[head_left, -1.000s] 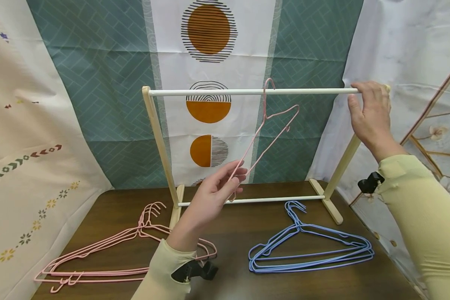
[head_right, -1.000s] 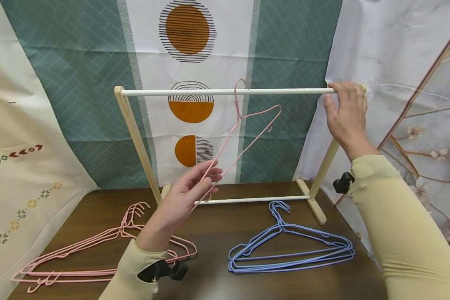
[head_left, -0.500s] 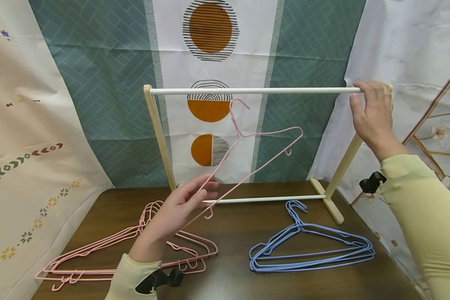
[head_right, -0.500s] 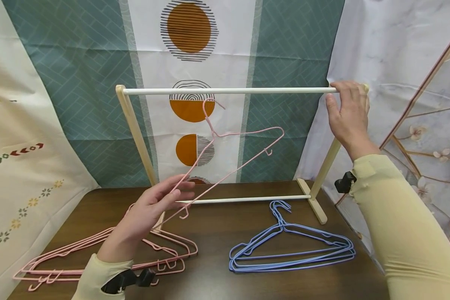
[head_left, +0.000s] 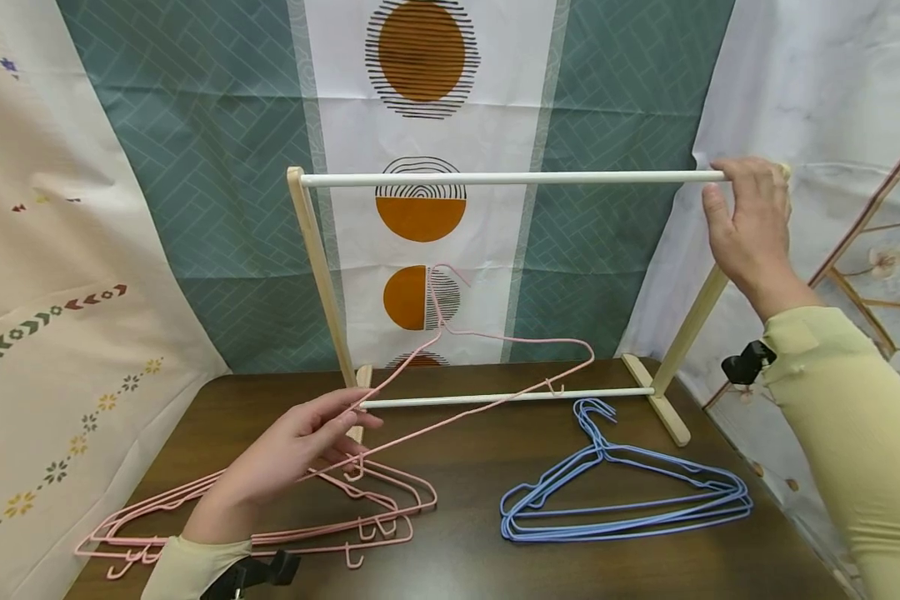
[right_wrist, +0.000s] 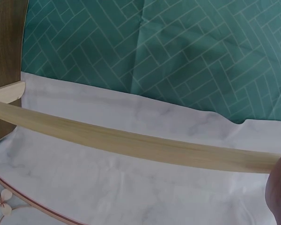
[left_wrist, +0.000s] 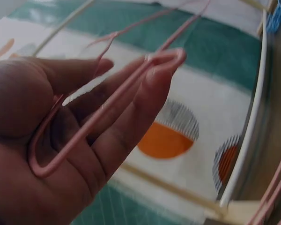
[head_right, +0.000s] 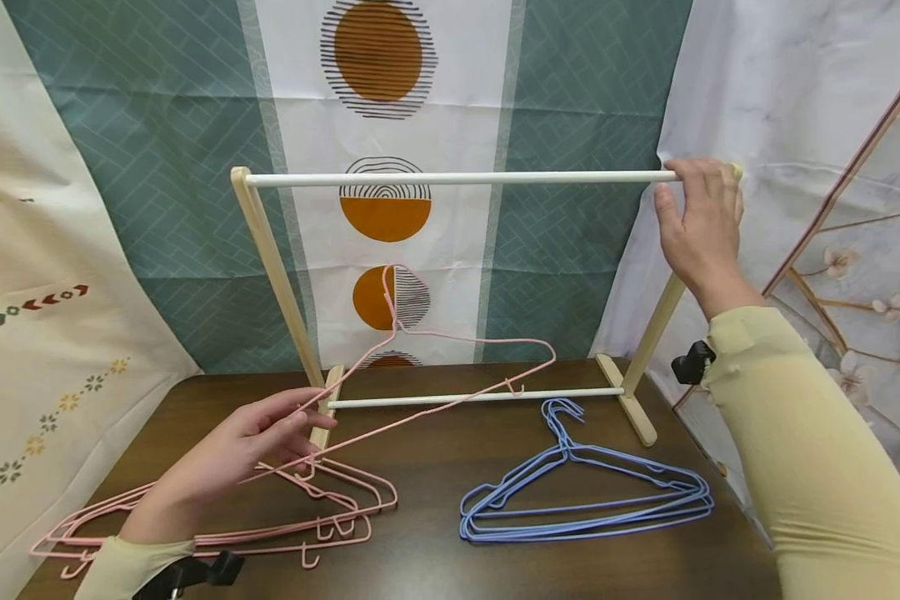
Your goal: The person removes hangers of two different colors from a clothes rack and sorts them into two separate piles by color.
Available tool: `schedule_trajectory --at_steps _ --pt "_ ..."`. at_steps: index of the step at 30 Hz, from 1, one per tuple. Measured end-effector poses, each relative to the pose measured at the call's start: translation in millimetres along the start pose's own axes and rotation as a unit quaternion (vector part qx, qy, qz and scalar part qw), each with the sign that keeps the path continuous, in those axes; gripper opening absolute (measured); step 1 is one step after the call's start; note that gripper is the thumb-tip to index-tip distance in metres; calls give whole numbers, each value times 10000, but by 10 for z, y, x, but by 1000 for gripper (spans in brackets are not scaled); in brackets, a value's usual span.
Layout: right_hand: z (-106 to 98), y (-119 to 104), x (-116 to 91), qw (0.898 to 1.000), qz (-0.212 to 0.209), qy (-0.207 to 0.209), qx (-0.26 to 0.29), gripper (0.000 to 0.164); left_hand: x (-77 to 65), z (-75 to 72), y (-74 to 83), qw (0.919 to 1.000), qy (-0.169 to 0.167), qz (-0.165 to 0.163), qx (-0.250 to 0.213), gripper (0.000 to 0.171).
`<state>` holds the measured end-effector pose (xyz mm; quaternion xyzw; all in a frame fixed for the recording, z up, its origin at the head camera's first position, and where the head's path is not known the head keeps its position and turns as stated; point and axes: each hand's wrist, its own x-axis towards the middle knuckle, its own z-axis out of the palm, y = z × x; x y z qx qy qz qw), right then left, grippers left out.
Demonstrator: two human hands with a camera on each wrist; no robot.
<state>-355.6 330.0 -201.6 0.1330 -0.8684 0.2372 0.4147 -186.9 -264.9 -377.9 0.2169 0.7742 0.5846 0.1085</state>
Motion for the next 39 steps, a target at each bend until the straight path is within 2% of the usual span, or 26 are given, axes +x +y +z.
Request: schedule_trajectory --at_steps 7,10,16,27,33,39 --pt "-6 -1 6 10000 30 5 -27 48 -205 -289 -274 9991 -359 194 -97 47" --pt "-2 2 1 10000 64 -18 -9 47 -290 -385 -366 9987 -460 117 -199 45" --pt "-21 13 -23 9999 85 64 4 47 -419 -571 -489 9983 -572 -44 -28 38" --pt "27 -6 18 9999 -48 105 105 48 -754 -885 -725 9970 -732 -234 120 36" --pt "35 2 11 10000 -10 78 51 48 -974 -1068 -848 9966 -725 -389 70 40" --pt "36 -23 17 9998 111 98 109 48 -1182 -1311 -1048 9956 -728 -565 -159 48"
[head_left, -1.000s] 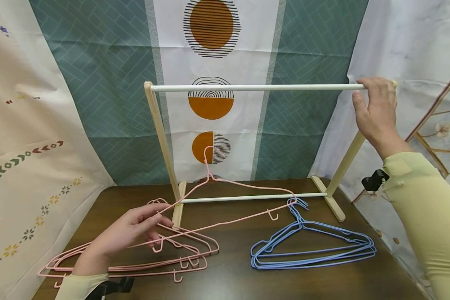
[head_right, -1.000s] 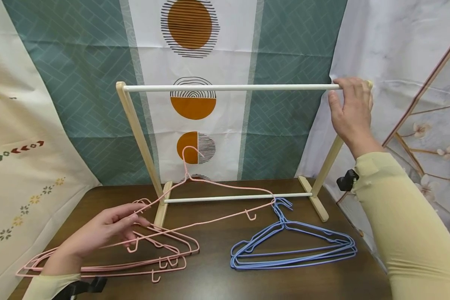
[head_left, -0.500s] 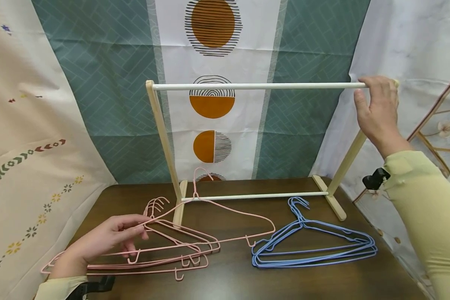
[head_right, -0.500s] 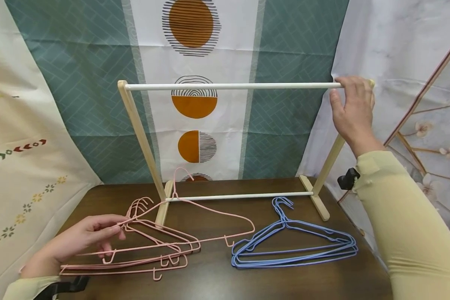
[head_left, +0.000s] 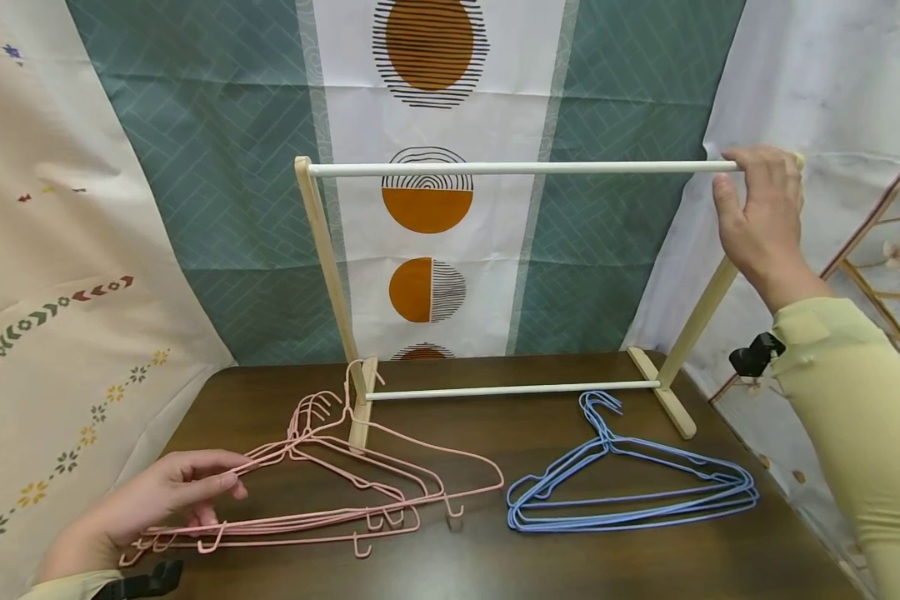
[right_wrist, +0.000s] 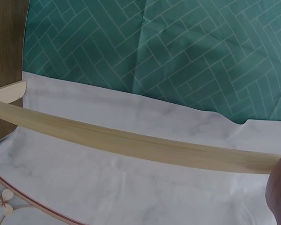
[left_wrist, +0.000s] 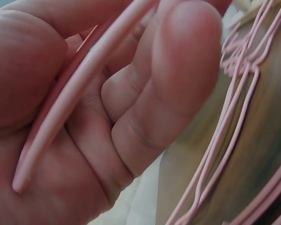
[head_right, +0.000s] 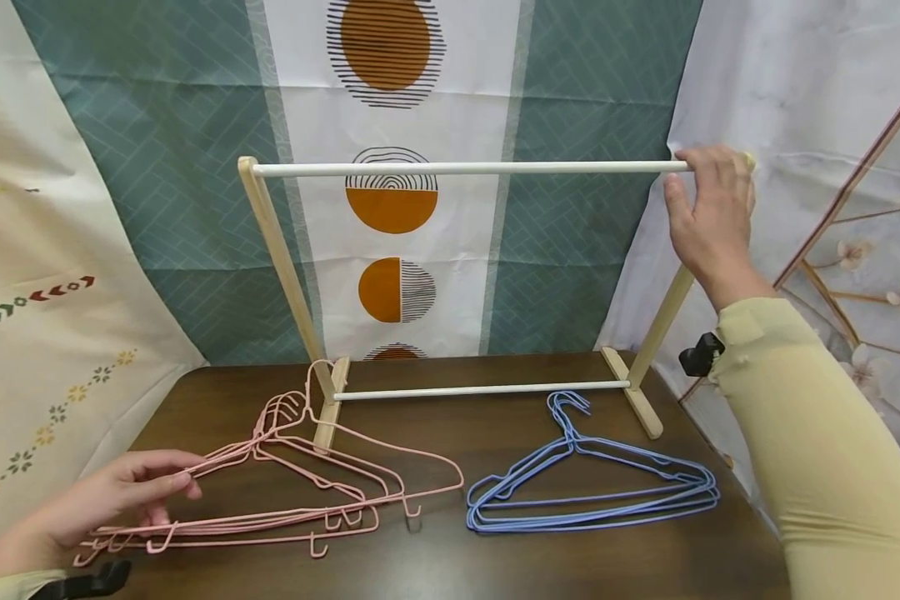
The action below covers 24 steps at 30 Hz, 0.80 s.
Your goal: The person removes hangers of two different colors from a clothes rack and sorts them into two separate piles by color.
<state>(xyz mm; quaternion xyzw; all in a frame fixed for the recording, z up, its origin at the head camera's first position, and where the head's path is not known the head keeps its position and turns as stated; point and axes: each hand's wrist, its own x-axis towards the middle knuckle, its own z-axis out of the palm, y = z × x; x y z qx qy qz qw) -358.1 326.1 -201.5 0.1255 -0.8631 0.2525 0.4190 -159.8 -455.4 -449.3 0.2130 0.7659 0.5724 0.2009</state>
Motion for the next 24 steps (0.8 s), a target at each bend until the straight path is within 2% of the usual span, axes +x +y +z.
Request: schedule_trajectory --at_steps 8,16,18,20,22,24 --pt "4 -8 -11 10000 10 13 -28 48 -199 -141 -149 9989 -43 -292 -367 50" --pt "-15 40 -35 9999 60 0 -89 49 -202 -211 -199 9975 120 -602 -353 43" --pt "-16 45 -45 9999 45 36 -82 49 -205 -224 -201 9974 258 -660 -119 38" --pt "-13 39 -48 9999 32 50 -97 49 -214 -233 -196 9961 439 -663 380 30" --pt "-7 21 -40 9999 -4 52 -89 49 -228 -240 -198 9907 653 -649 1004 26" --pt "1 -3 -20 10000 -45 35 -79 49 -248 -245 -203 9817 889 -704 1532 27"
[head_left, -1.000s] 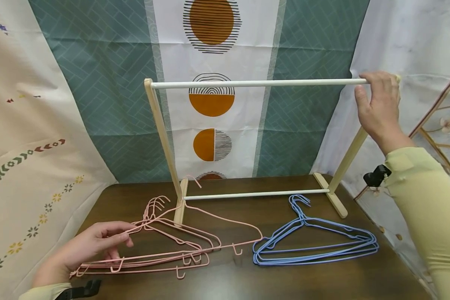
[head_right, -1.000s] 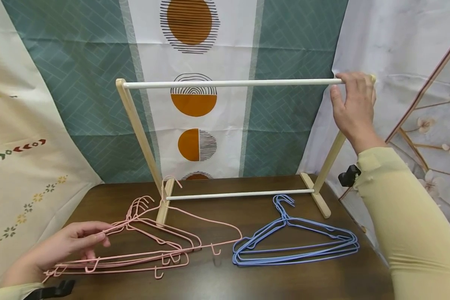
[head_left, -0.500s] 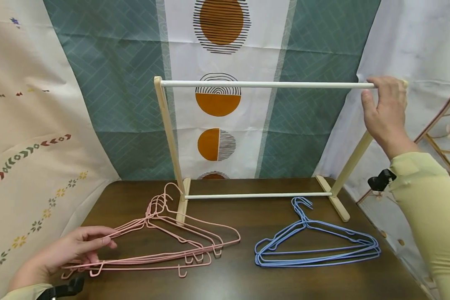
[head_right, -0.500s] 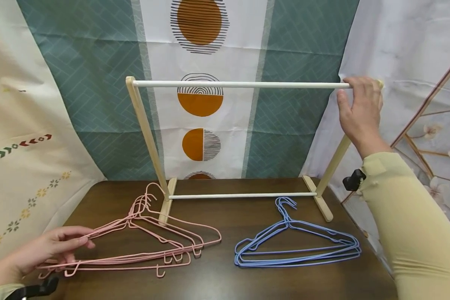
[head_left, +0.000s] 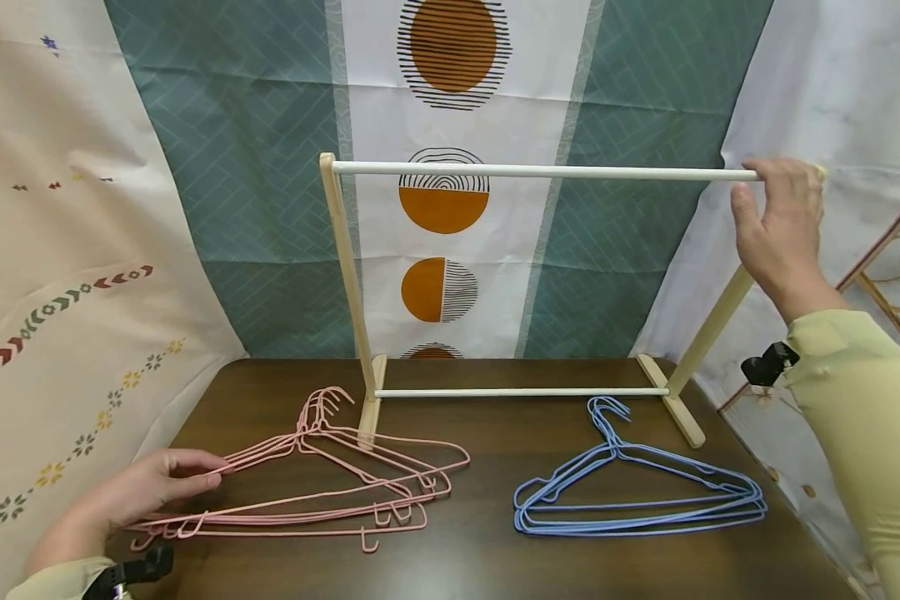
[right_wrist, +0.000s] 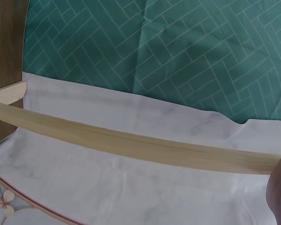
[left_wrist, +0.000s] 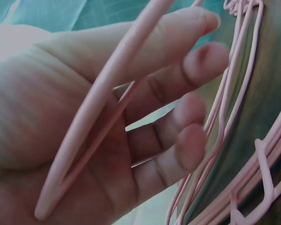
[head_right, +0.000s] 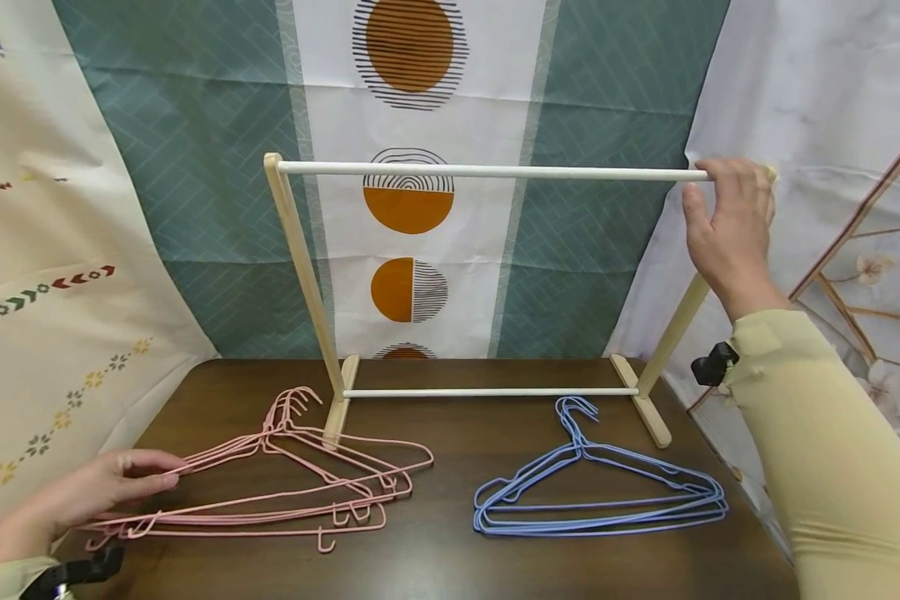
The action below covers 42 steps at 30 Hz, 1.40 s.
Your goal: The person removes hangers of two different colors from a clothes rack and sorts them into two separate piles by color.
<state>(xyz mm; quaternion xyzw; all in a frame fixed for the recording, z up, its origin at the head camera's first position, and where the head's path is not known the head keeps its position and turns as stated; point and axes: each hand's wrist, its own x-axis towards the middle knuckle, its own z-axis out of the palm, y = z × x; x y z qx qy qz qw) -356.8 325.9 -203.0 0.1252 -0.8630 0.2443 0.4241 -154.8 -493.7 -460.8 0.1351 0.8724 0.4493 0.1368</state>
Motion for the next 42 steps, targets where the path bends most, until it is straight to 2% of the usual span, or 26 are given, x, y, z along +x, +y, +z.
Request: schedule_trajectory --at_steps 4,7,10,13,16,21,26,28,33,37,42 --pt "5 -4 14 10000 -30 -19 -16 50 23 21 -26 9967 500 169 615 28" --pt "-2 -3 13 10000 -11 -26 -47 50 83 66 -30 9890 1135 308 892 33" --pt "-6 -1 7 10000 23 -55 -47 50 168 118 -8 9778 1723 153 1182 44" --pt "-3 4 -1 10000 27 -59 -26 50 248 160 50 9723 1900 -67 1362 50" --pt "5 5 -12 10000 -1 -40 -6 50 307 207 129 9716 1914 -167 1379 53" --pt "20 14 -23 10000 -62 16 -18 50 410 312 256 9734 1923 -142 1240 56" --pt "35 24 1 9999 -101 92 -9 51 519 405 327 9682 1616 60 1911 58" --pt "43 21 15 9999 -104 93 22 50 549 434 325 9660 1421 24 2159 59" --pt "49 13 28 9999 -107 55 12 50 599 465 278 9661 1072 -110 2345 50" --pt "40 18 15 9999 -107 43 -37 50 616 478 241 9600 1180 15 2540 35" --pt "29 32 12 9999 -107 92 -59 51 639 481 218 9542 1334 76 2676 34"
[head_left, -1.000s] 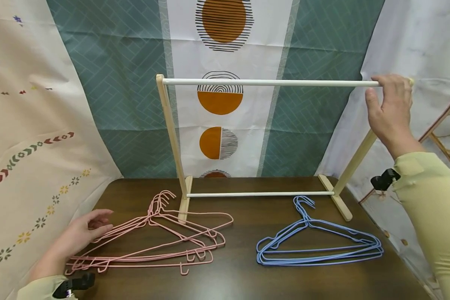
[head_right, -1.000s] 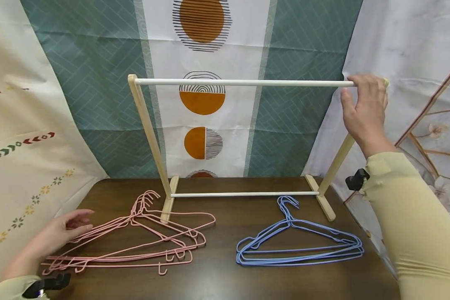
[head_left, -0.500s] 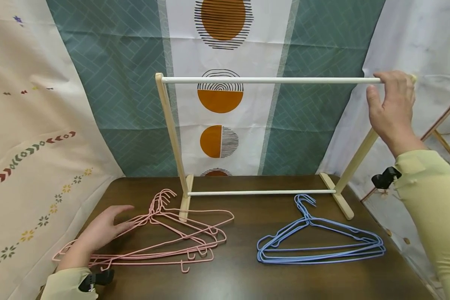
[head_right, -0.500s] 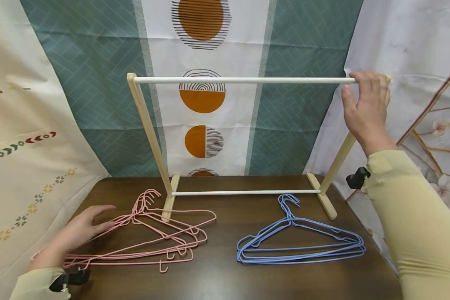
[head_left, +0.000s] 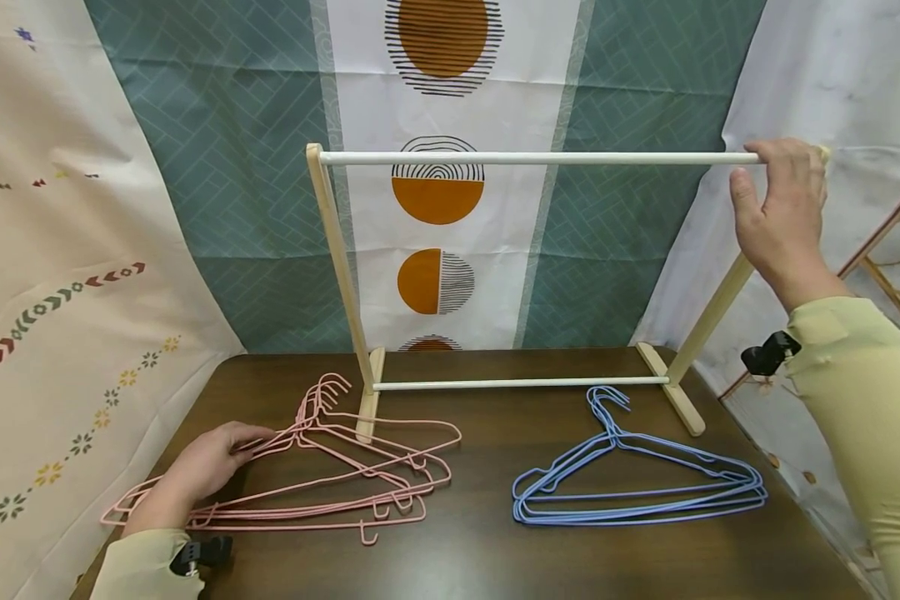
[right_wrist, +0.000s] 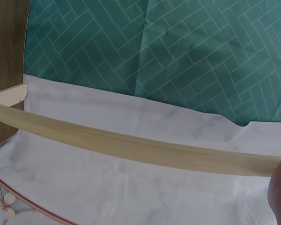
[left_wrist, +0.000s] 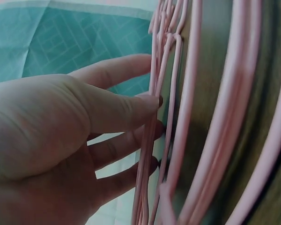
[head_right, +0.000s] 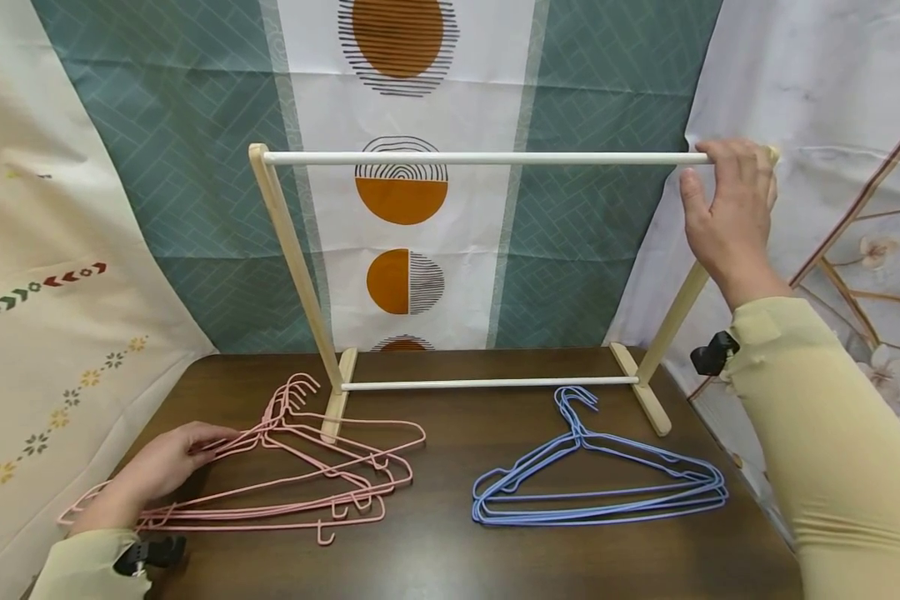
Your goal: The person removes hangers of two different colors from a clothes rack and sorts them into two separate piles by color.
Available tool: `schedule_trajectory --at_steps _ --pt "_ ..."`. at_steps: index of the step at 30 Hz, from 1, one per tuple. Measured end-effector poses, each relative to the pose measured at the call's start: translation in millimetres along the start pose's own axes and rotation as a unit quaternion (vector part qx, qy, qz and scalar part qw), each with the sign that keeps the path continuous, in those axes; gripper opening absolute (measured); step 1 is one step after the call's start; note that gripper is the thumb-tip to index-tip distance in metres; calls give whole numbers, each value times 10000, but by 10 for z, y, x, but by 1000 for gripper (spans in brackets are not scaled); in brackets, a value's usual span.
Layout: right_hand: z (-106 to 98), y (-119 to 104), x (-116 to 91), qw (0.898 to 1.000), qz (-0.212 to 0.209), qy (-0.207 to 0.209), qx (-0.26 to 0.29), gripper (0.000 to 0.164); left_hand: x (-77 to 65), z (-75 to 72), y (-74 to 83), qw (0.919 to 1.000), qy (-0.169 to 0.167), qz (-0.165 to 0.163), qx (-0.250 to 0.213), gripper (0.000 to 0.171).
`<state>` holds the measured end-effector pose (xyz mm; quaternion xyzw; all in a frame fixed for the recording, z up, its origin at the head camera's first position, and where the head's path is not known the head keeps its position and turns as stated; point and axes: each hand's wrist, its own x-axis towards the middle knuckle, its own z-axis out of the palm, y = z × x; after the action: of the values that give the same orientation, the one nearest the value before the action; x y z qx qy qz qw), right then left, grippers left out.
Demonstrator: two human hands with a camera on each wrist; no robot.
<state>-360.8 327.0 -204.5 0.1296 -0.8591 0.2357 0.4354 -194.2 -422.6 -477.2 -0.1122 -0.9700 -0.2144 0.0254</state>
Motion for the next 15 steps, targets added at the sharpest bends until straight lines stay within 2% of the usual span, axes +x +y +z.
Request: schedule_trajectory --at_steps 4,8,11,15 --pt "-5 0 0 10000 18 -16 -6 50 -3 4 -36 10000 -11 59 -48 37" --pt "-4 -5 -8 10000 14 -40 -6 49 -30 -6 -71 9997 -139 129 -135 49" --pt "-7 -13 -13 10000 8 -43 -5 50 -44 -22 -77 9996 -209 53 -174 59" --pt "-12 -23 -4 10000 -2 -20 -9 50 -56 -43 -72 9995 -218 -128 -207 62"
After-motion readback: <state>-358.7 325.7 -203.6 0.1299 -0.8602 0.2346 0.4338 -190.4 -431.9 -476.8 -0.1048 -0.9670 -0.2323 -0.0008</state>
